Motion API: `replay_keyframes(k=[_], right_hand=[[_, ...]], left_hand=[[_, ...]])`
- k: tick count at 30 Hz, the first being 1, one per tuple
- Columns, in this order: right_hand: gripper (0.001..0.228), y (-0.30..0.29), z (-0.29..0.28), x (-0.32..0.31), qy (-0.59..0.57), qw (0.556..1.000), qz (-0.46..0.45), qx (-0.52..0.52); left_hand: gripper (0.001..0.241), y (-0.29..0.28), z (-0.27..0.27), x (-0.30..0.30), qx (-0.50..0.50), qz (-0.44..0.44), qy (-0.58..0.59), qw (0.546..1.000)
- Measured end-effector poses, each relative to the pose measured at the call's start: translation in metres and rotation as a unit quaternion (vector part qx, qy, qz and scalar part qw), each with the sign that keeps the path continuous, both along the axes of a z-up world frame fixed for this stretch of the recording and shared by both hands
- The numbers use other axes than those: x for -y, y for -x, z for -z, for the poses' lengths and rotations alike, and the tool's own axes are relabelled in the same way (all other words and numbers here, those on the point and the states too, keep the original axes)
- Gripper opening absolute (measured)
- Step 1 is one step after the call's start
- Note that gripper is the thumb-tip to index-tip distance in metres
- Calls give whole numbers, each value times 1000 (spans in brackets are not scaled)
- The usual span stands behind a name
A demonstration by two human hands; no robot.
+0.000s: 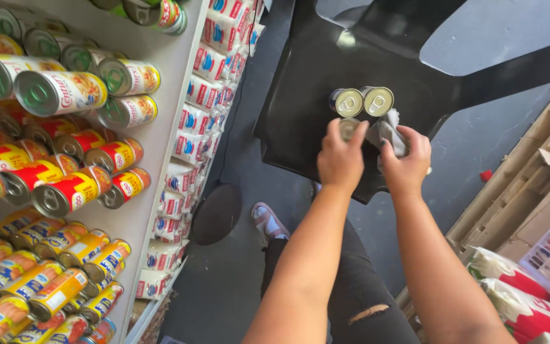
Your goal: Cleaning dust off canned goods with a cloth and organizing them on the shelf.
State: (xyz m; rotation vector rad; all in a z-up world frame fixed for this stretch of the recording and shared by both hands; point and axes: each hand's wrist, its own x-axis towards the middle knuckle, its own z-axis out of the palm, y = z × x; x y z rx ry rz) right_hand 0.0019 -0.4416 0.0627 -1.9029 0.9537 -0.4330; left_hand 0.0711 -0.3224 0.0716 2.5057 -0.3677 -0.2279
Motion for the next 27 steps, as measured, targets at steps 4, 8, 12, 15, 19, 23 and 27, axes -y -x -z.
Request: replay_keyframes(k=[4,8,12,15,19,23,27], right_hand=[[40,1,37,11,152,975,-123,-105],[47,1,34,-1,188,949,-216,-131],[54,15,35,-10,225,932,-250,-134],[52,26,53,-9,222,934,-259,-105],[28,28,33,-10,-96,974,-127,-163],[30,31,-14,-34,-106,993,-39,-19],[36,46,-73,-82,133,943,-301,46]], left_hand=[[76,-9,16,21,-17,79,-93,992],[103,-5,-4,3,36,25,45,998],[111,17,25,-23,-32,-57,156,986],[100,21,67,-38,-81,-102,182,975],[91,0,62,-37,-67,-33,154,985],[78,4,18,-44,-65,42,118,990],[45,65,22,-87,-4,55,176,983]])
